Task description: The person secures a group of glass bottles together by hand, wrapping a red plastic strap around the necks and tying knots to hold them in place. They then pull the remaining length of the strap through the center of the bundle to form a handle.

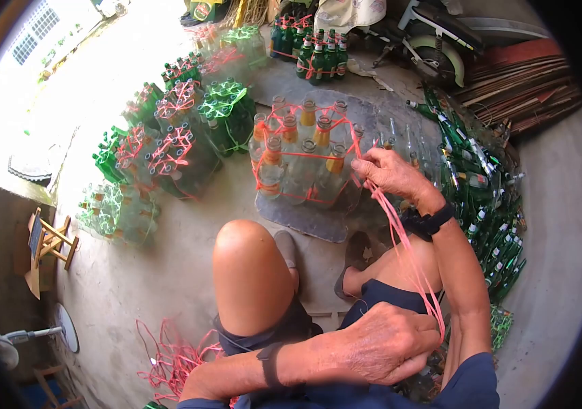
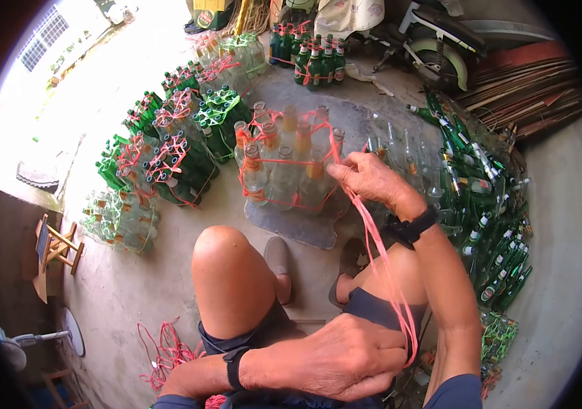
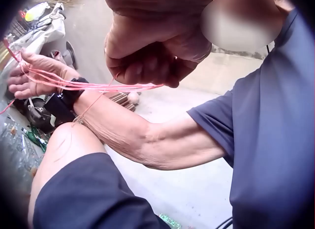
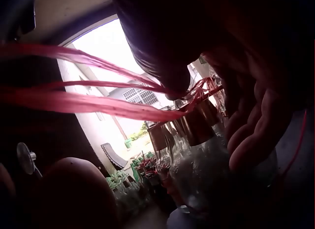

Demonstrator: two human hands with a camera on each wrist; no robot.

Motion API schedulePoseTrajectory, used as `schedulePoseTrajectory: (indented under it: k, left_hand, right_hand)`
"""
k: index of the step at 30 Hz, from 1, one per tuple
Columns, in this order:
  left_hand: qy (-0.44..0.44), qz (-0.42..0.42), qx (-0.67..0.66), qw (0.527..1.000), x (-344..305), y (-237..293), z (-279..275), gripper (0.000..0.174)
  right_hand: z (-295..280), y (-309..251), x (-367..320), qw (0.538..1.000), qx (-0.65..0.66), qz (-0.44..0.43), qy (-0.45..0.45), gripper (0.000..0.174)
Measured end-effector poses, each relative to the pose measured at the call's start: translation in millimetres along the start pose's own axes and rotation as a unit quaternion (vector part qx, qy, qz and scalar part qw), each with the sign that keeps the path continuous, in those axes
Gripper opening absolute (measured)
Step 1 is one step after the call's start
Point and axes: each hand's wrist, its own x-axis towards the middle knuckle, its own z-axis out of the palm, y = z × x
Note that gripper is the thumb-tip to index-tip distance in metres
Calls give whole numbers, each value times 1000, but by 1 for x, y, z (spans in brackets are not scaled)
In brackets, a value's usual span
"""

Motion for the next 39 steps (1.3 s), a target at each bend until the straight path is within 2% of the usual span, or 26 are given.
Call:
schedulePoseTrajectory:
  k: [2, 6, 8, 9, 11, 12, 13, 15, 16, 17, 19, 20, 21, 23, 24, 26, 27, 29, 30, 32, 36, 39]
  left_hand:
    - [1, 21, -22, 1000, -2, 4, 10, 18]
    - [-31, 22, -13, 999, -2, 2, 15, 18]
    - [-24, 25, -8, 999, -3, 2, 12, 18]
    - [-25, 25, -8, 999, -2, 0, 9, 18]
    - [26, 21, 20, 999, 5, -8, -5, 14]
    - [37, 11, 64, 997, 7, -14, -12, 14]
    - [90, 14, 73, 993, 14, -16, -22, 12]
    - [136, -29, 39, 990, 24, -26, -40, 9]
    - [148, -44, 76, 985, 27, -35, -47, 9]
    - [160, -60, 114, 979, 29, -44, -53, 8]
    - [188, -106, 173, 961, 37, -62, -71, 7]
    - [195, -111, 199, 954, 43, -69, -79, 8]
    - [201, -117, 223, 947, 46, -74, -87, 9]
    - [194, -129, 236, 943, 51, -92, -96, 10]
    - [184, -139, 247, 941, 51, -100, -97, 11]
    - [187, -151, 240, 941, 50, -110, -96, 12]
    - [190, -162, 235, 939, 49, -114, -96, 13]
    - [192, -172, 234, 937, 44, -123, -97, 14]
    - [192, -181, 235, 935, 41, -127, -98, 15]
    - [173, -186, 237, 938, 39, -130, -103, 17]
    - [117, -210, 259, 935, 42, -135, -103, 20]
    - [121, -202, 279, 931, 41, -137, -101, 20]
  right_hand:
    - [6, -9, -7, 975, 211, 29, -57, 50]
    - [-3, -11, 0, 969, 232, 9, -85, 37]
    - [-16, -20, -2, 927, 374, -21, -30, 28]
    - [-23, -16, 3, 927, 374, -21, -29, 28]
    - [-41, -4, 16, 917, 396, -32, 40, 27]
    - [-42, -3, 19, 923, 372, -34, 90, 28]
    - [-43, 1, 24, 924, 371, -33, 91, 28]
    - [-44, 10, 40, 939, 298, -48, 164, 27]
    - [-40, 13, 48, 956, 163, -40, 240, 28]
    - [-39, 19, 53, 956, 163, -40, 240, 28]
    - [-37, 29, 65, 972, 7, -35, 230, 29]
    - [-36, 33, 70, 960, -78, -65, 259, 28]
    - [-32, 30, 68, 961, -79, -65, 257, 28]
    - [-24, 16, 64, 926, -152, -96, 333, 27]
    - [-21, 13, 63, 927, -152, -95, 331, 27]
    - [-17, 7, 61, 874, -261, -167, 373, 22]
    - [-15, 0, 58, 875, -262, -167, 372, 22]
    - [-10, -17, 54, 827, -293, -273, 394, 20]
    - [-9, -24, 52, 828, -293, -274, 391, 20]
    - [-6, -34, 50, 851, -326, -324, 253, 21]
    - [4, -38, 64, 863, -355, -298, 202, 18]
    - [5, -34, 71, 860, -414, -248, 165, 12]
